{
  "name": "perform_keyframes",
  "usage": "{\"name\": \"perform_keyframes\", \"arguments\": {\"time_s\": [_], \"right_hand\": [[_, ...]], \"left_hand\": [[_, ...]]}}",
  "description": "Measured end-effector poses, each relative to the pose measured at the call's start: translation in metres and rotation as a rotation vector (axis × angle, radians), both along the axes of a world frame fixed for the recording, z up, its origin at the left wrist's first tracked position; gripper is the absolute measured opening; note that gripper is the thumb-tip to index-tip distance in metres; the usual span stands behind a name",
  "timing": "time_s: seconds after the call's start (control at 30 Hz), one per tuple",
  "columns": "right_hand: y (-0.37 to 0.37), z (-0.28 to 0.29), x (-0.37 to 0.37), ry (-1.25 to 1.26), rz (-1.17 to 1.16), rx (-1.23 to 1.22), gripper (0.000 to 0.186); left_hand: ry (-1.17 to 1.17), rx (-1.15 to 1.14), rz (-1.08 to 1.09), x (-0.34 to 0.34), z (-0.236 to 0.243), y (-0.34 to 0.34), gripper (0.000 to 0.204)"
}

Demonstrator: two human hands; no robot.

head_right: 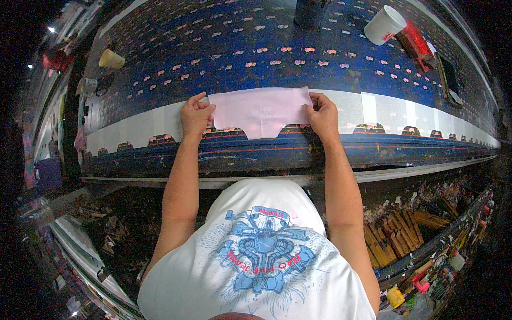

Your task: The person places a pink paper on a long workbench, then retrieves a silkscreen frame. They position the frame on the bench, pour black ink into it, and spread the ink across the screen surface using a squeegee.

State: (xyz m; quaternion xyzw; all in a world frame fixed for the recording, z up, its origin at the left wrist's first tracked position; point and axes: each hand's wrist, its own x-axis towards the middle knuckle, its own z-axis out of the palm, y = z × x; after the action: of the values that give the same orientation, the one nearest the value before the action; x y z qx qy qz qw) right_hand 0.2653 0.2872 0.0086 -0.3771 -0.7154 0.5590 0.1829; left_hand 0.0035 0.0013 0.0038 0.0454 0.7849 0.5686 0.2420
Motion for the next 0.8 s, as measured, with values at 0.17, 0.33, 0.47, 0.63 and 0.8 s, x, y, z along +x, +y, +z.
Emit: {"name": "perform_keyframes", "arguments": {"time_s": [0.17,0.33,0.47,0.63,0.8], "right_hand": [[-0.001,0.001,-0.002,-0.005,-0.003,-0.037,0.032],[-0.002,0.0,0.0,0.021,-0.014,-0.015,0.032],[0.002,-0.013,0.003,0.051,0.0,0.053,0.032],[-0.008,0.014,-0.002,0.002,-0.045,-0.044,0.032],[0.001,-0.009,0.004,0.029,-0.029,0.038,0.031]], "left_hand": [[-0.001,-0.014,0.0,-0.002,-0.005,-0.002,0.061],[-0.013,0.012,-0.007,-0.001,-0.002,0.0,0.062],[-0.021,0.032,-0.003,-0.003,-0.005,0.0,0.063],[0.0,0.034,0.017,0.003,0.004,0.001,0.062],[0.04,0.03,0.002,0.005,0.011,0.001,0.058]]}}
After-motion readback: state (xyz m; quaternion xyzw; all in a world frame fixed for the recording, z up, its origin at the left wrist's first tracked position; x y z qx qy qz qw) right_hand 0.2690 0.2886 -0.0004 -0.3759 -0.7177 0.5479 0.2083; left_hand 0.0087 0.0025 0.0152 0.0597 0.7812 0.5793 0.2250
